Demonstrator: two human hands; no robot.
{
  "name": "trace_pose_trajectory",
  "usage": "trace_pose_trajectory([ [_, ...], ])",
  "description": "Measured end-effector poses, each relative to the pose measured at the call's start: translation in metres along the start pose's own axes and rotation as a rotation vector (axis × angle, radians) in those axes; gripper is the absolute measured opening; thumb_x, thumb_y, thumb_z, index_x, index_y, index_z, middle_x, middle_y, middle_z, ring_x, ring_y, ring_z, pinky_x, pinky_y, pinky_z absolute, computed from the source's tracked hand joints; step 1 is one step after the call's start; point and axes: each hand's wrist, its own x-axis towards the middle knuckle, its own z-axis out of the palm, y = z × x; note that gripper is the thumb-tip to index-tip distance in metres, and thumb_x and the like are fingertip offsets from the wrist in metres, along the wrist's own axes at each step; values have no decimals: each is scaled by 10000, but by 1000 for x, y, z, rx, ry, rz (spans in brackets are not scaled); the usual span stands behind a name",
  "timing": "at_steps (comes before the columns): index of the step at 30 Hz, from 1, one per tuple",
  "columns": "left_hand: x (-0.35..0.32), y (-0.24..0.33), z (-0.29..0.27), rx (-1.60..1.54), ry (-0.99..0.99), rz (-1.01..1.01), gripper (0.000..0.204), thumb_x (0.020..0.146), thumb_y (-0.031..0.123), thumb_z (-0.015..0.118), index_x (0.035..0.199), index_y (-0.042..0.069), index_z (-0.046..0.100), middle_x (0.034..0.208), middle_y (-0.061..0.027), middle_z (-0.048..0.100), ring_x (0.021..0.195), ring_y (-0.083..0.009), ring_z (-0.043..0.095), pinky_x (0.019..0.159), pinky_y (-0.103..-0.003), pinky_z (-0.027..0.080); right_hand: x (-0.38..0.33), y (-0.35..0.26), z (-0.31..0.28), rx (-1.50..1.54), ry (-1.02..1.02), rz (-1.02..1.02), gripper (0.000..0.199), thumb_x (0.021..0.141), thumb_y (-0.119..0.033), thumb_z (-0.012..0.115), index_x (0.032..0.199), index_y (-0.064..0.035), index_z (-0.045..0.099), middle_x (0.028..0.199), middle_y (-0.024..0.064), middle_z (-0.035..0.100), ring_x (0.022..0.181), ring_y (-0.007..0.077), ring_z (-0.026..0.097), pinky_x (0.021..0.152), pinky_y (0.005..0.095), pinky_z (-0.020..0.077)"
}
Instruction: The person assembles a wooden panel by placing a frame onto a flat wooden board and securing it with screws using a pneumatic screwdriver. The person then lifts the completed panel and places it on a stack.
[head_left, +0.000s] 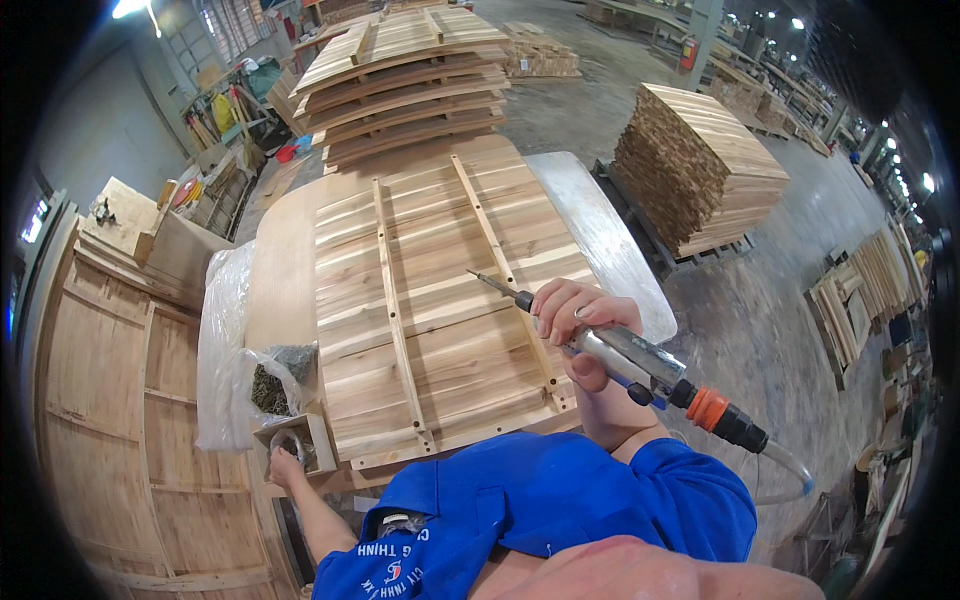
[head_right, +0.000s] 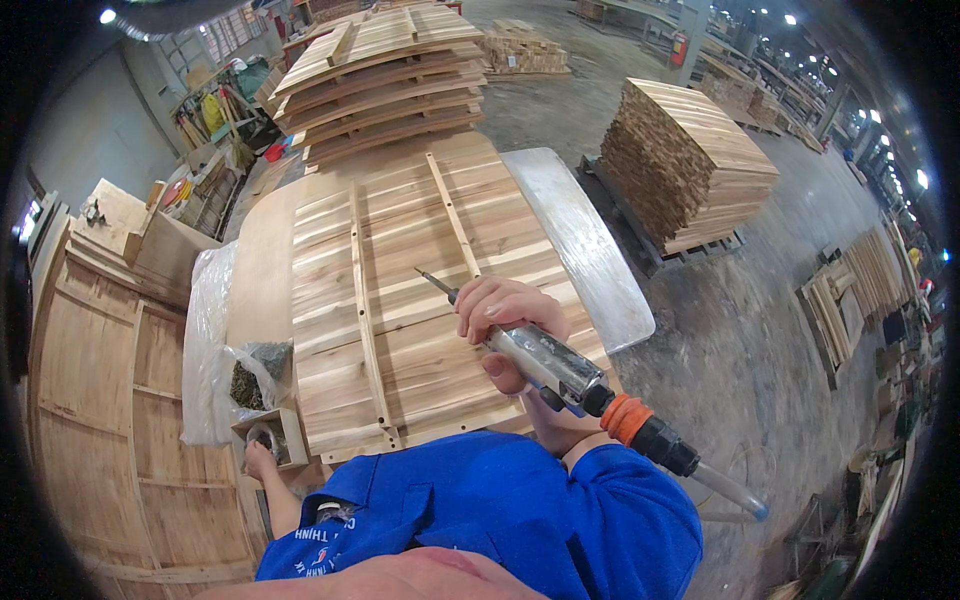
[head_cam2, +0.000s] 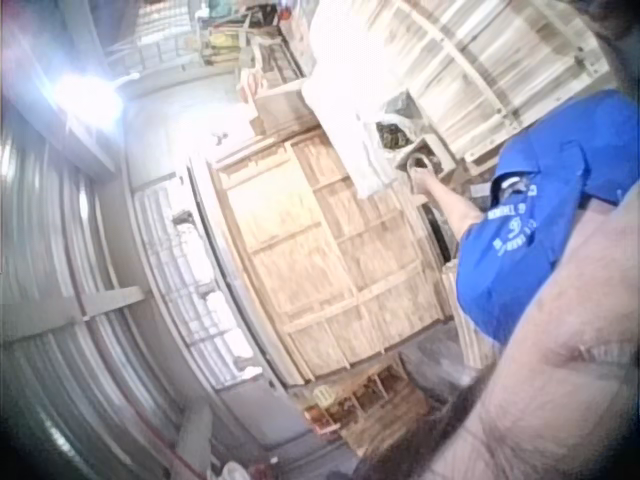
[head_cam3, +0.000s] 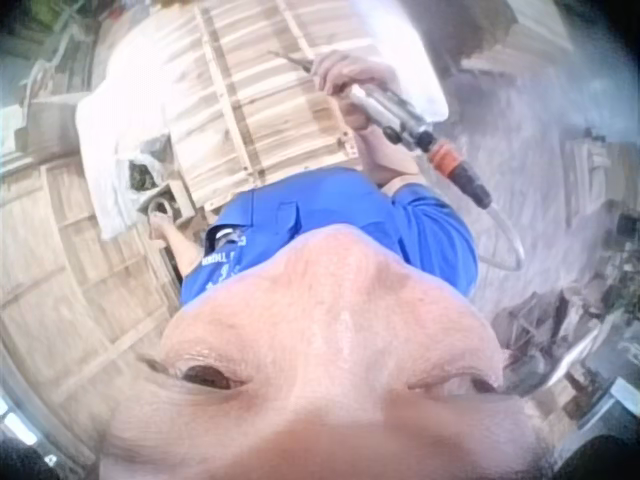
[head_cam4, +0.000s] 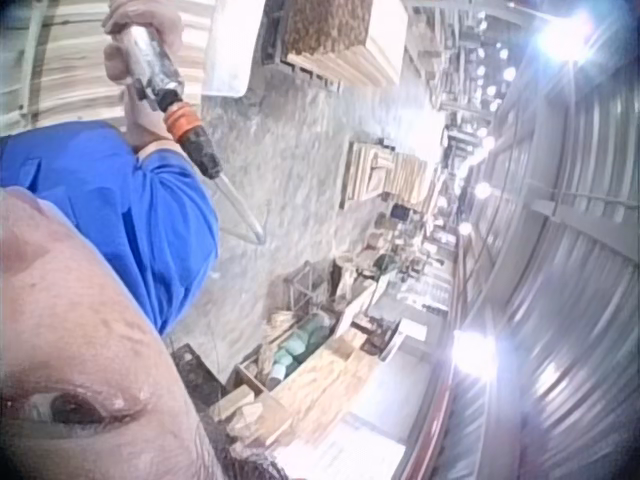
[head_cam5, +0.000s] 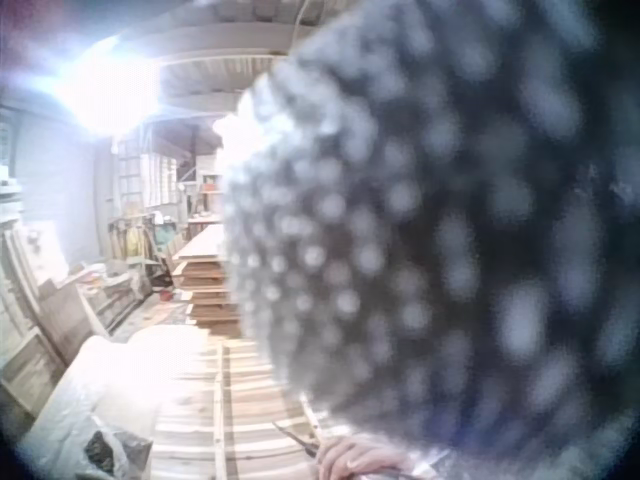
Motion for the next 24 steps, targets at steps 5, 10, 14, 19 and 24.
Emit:
trace_pose_trajectory([
  [5, -5, 7, -3, -220, 139, -91, 205, 870, 263, 497, 977, 116, 591, 922, -126, 634, 852, -300, 610, 733, -417, 459, -2, -7, -20, -21, 4, 10, 350, 830, -255, 609, 1038, -57, 409, 687, 60, 534, 616, 190, 541, 626, 369, 449],
  [10, -8, 40, -8, -948, 203, -38, 227, 861, 166, 549, 983, -8, 627, 912, -97, 652, 743, -180, 631, 638, -284, 506, -4, -8, -44, 30, 24, -27, 354, 803, -205, 620, 1058, -41, 436, 676, 66, 540, 622, 197, 551, 622, 389, 457],
  [14, -26, 84, 12, -1444, 24, 91, 232, 882, 91, 527, 1063, -47, 578, 927, -121, 634, 773, -174, 621, 693, -258, 515, -3, -9, -47, 84, 35, 51, 358, 826, -259, 610, 1062, -76, 414, 689, 67, 536, 628, 199, 548, 655, 404, 454],
  [19, -96, 220, -16, -1662, -459, 284, 216, 868, 68, 546, 1044, -55, 572, 903, -110, 636, 765, -172, 630, 710, -261, 525, -9, 6, -46, 125, 6, 143, 377, 827, -300, 613, 1069, -103, 402, 689, 60, 530, 639, 205, 546, 672, 409, 450],
  [24, -150, 308, -67, -1702, -876, 400, 224, 871, 55, 530, 1057, -69, 551, 901, -157, 635, 805, -201, 642, 722, -277, 532, -8, 20, -42, 171, 5, 164, 368, 816, -285, 571, 1087, -93, 411, 693, 46, 508, 660, 191, 527, 669, 385, 419],
])
